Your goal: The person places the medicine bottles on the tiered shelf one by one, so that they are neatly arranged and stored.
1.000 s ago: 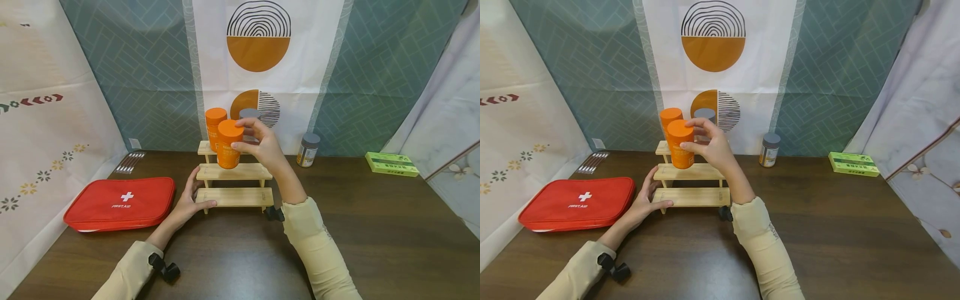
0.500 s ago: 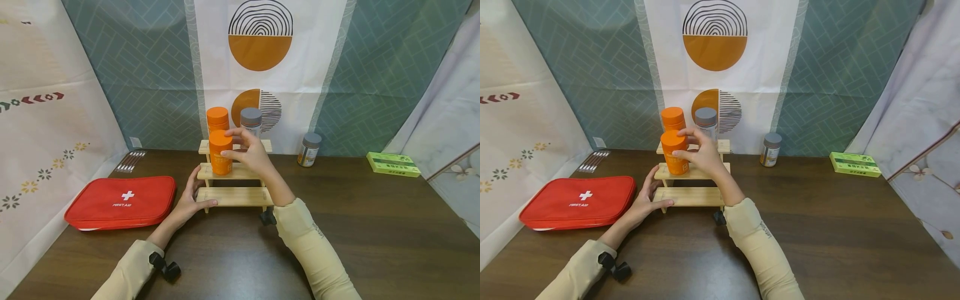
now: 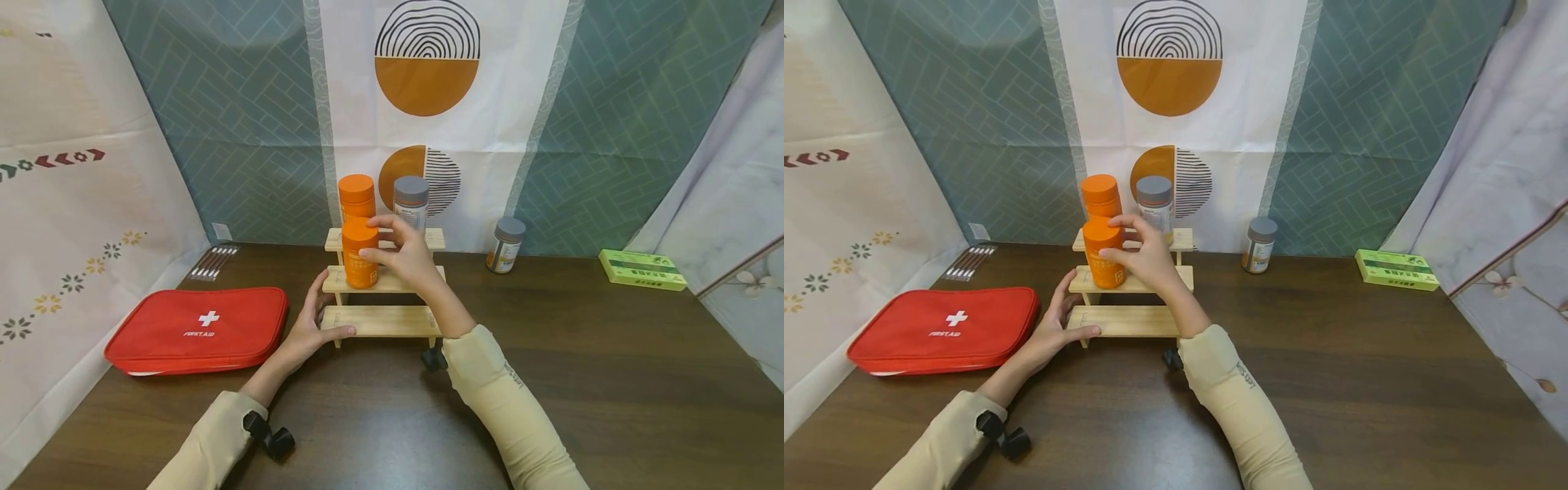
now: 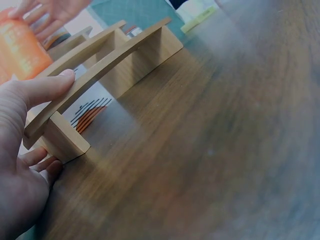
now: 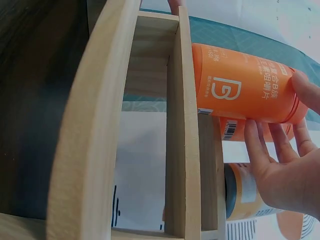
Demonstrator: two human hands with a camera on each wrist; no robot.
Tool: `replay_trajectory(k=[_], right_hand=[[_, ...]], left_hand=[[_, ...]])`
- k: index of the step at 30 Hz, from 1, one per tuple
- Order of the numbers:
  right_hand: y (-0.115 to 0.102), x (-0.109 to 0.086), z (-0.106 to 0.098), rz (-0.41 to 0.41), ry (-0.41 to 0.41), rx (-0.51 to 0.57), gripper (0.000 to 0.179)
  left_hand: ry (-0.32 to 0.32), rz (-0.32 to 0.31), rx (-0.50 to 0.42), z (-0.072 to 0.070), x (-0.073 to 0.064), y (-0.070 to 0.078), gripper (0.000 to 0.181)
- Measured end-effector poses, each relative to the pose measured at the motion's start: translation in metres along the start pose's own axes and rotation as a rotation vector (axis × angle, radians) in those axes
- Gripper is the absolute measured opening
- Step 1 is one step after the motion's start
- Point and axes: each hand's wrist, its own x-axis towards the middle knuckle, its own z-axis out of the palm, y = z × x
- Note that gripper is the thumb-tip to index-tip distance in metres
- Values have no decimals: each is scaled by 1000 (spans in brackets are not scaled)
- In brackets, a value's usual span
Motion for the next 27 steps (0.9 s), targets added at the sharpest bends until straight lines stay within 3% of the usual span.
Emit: replay_trajectory(k=[6,27], right_hand=[[0,1,2,-44,-3,-38,44],[-3,-3,2,-51,-3,-135,46]], left_hand=[[5,-3,1,-1,0,0,110],[4,5,1,0,0,-1,110]])
